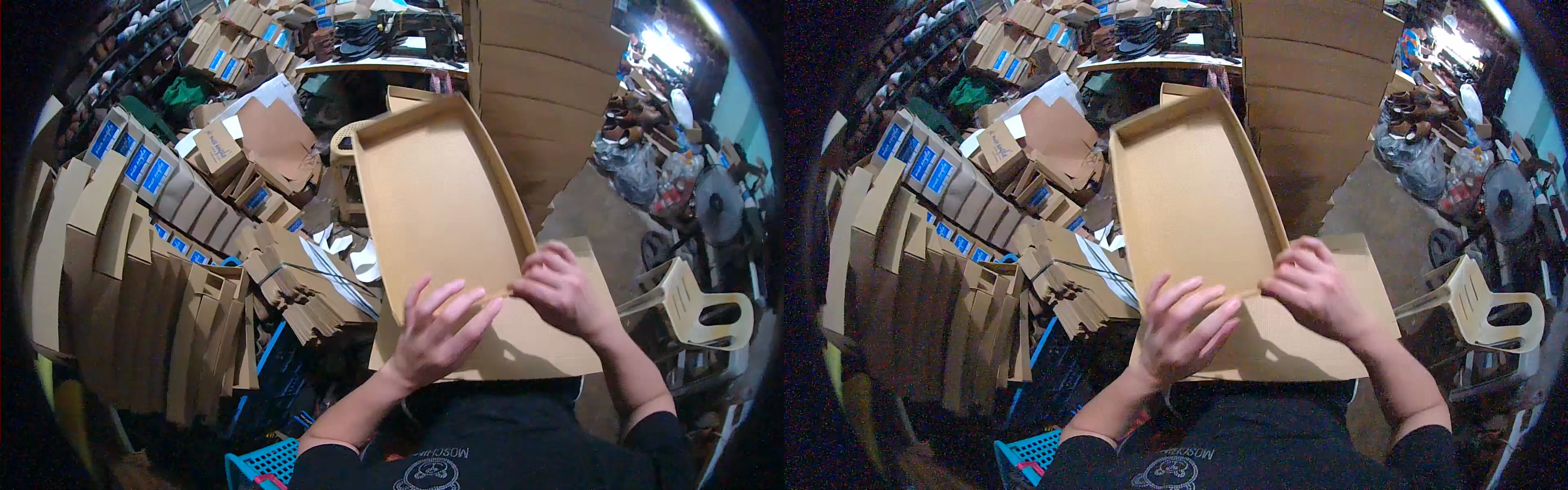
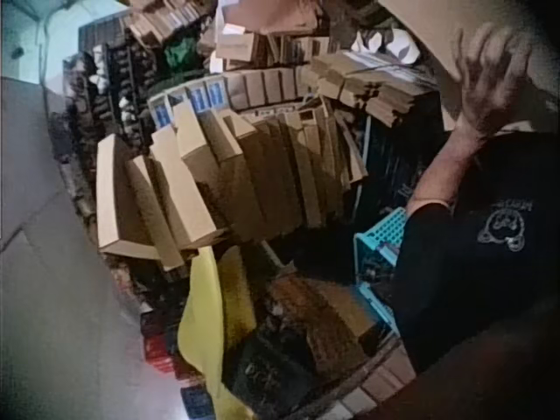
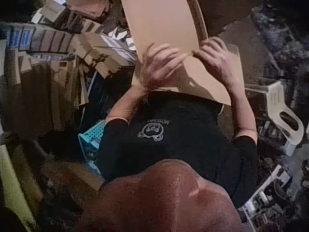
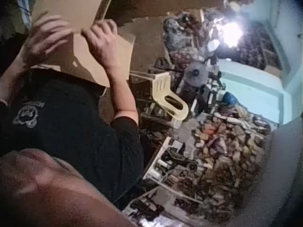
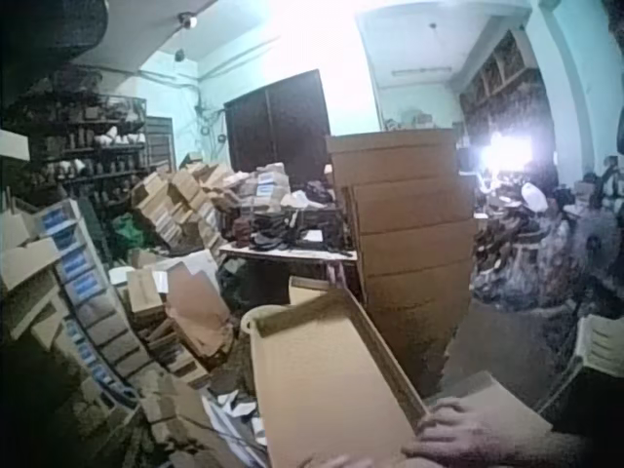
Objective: Folding cardboard sheets into shoe box components.
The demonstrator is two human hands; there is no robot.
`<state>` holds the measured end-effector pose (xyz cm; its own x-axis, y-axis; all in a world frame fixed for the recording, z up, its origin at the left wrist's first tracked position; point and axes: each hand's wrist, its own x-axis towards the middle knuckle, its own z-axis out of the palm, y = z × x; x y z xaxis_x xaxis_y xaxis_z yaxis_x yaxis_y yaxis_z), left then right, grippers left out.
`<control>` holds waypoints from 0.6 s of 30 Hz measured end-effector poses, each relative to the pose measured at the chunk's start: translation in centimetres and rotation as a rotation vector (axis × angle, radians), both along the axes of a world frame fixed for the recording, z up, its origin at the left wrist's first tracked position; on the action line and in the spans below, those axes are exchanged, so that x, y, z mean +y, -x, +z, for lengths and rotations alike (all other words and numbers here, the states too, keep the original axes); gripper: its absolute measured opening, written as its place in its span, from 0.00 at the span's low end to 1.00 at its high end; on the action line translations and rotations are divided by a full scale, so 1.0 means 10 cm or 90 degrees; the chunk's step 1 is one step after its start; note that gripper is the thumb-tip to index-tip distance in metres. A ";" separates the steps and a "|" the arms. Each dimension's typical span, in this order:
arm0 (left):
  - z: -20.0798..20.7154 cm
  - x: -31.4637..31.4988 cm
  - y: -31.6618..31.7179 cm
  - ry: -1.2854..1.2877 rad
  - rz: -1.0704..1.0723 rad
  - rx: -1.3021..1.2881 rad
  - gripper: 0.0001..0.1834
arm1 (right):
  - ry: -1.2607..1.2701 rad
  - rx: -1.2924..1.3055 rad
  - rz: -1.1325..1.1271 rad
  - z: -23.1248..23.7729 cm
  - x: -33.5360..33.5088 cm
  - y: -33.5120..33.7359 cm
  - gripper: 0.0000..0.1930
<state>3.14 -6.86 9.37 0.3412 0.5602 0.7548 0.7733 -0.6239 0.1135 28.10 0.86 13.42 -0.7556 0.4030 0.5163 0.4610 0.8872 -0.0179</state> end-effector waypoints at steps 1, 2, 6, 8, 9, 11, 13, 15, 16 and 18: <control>-0.08 -0.08 0.07 -0.096 -0.020 -0.041 0.14 | -0.001 0.049 0.021 0.07 0.14 0.08 0.09; -0.15 -0.10 0.14 -0.194 -0.043 -0.083 0.18 | -0.003 0.096 0.039 0.15 0.28 0.16 0.10; -0.42 0.11 0.11 -0.006 -0.184 -0.079 0.22 | 0.111 0.281 0.067 0.28 1.06 0.53 0.12; -0.66 0.21 0.08 0.168 -0.163 -0.014 0.29 | 0.202 0.334 0.021 0.39 1.40 0.83 0.13; -0.82 0.22 0.04 0.270 -0.120 0.042 0.33 | 0.202 0.363 0.040 0.37 1.66 0.93 0.13; -1.06 0.20 0.07 0.508 -0.082 0.183 0.41 | 0.197 0.391 0.061 0.26 2.11 1.15 0.14; -1.20 0.16 0.07 0.505 -0.074 0.187 0.42 | 0.160 0.338 0.013 0.20 2.43 1.36 0.15; -1.22 0.17 0.04 0.535 -0.066 0.212 0.43 | 0.183 0.340 -0.018 0.04 2.77 1.49 0.15; -1.23 0.19 0.01 0.532 -0.063 0.212 0.43 | 0.205 0.340 -0.054 -0.03 2.90 1.53 0.16; -1.24 0.16 -0.02 0.537 -0.049 0.203 0.44 | 0.280 0.371 -0.035 -0.20 3.10 1.63 0.16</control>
<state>3.37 -5.29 -3.04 0.5228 0.8519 -0.0324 0.8063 -0.4817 0.3433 11.76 31.89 11.44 -0.3801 0.6953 0.6099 0.3120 0.7172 -0.6231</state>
